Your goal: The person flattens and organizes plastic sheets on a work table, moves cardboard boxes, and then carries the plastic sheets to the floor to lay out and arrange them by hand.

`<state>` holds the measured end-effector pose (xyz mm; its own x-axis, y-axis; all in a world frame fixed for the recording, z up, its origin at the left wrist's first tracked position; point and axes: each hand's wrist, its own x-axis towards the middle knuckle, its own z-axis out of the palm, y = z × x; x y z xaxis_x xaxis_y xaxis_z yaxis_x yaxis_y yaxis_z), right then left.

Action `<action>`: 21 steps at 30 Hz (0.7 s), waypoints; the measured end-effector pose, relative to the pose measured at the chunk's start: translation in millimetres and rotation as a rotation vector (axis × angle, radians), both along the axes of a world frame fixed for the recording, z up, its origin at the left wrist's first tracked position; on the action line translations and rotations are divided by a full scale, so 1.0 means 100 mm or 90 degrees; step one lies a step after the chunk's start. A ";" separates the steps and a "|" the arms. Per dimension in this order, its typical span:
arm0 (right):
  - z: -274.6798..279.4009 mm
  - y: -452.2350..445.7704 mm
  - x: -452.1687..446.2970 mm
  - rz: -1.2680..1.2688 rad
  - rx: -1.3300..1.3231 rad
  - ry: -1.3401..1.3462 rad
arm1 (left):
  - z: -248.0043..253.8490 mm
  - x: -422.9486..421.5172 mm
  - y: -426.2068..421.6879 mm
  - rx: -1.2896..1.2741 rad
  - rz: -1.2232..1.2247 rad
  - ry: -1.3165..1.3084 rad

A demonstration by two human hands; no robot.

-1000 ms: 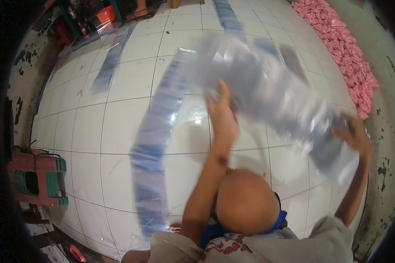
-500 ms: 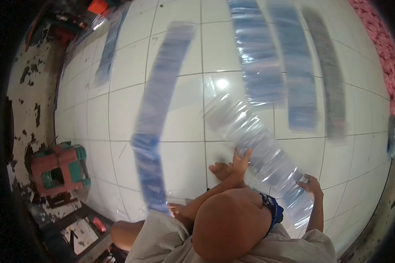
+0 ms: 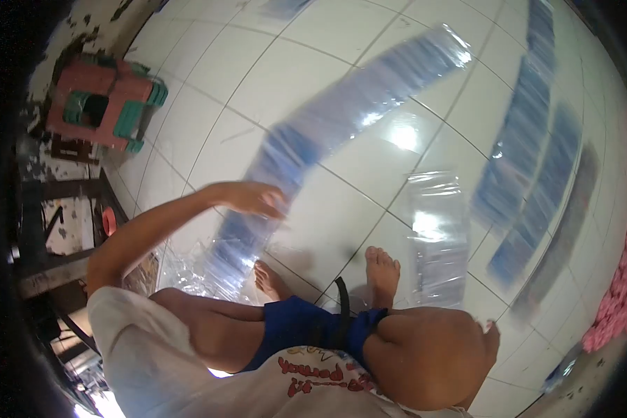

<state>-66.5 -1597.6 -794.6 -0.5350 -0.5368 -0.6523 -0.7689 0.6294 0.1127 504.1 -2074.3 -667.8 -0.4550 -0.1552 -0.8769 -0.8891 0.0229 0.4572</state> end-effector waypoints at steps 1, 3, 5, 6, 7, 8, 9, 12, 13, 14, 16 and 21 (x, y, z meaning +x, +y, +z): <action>0.08 -0.31 -0.10 0.033 -0.061 0.019 | 0.01 0.43 -0.04 -0.066 0.015 -0.018; 0.26 -1.05 -0.13 0.123 -0.208 0.026 | -0.17 1.24 0.13 -0.208 0.121 -0.066; 0.43 -1.94 0.09 0.227 -0.346 -0.023 | -0.93 1.98 0.62 -0.460 0.172 -0.119; 0.49 -2.41 0.32 0.271 -0.391 -0.076 | -1.29 2.22 0.88 -0.586 0.192 -0.151; 0.53 -2.88 0.61 0.309 -0.407 -0.155 | -1.50 2.27 1.14 -0.552 0.325 -0.135; 0.37 -3.28 0.81 0.260 -0.392 -0.206 | -1.71 2.26 1.45 -0.625 0.433 -0.061; 0.31 -3.73 1.08 0.198 -0.306 -0.266 | -1.65 2.12 1.60 -0.662 0.453 -0.111; -0.13 -4.60 1.81 -0.006 -0.256 -0.545 | -1.52 1.80 1.89 -0.685 0.559 -0.193; -0.14 -4.84 2.14 -0.077 -0.219 -0.567 | -1.54 1.75 1.96 -0.743 0.594 -0.189; -0.28 -5.03 2.37 -0.141 -0.264 -0.599 | -1.53 1.77 1.95 -0.721 0.612 -0.182; -0.44 -5.30 2.67 -0.200 -0.322 -0.578 | -1.48 1.79 1.86 -0.667 0.658 -0.172; -0.84 -5.87 3.05 -0.153 -0.441 -0.451 | -1.49 1.87 1.72 -0.596 0.643 -0.181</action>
<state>238.1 -2184.3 -878.8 -0.2899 -0.8461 -0.4473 -0.3629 0.5297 -0.7666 691.5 -1902.4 -817.3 0.3745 -0.8741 -0.3094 -0.7632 -0.4801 0.4325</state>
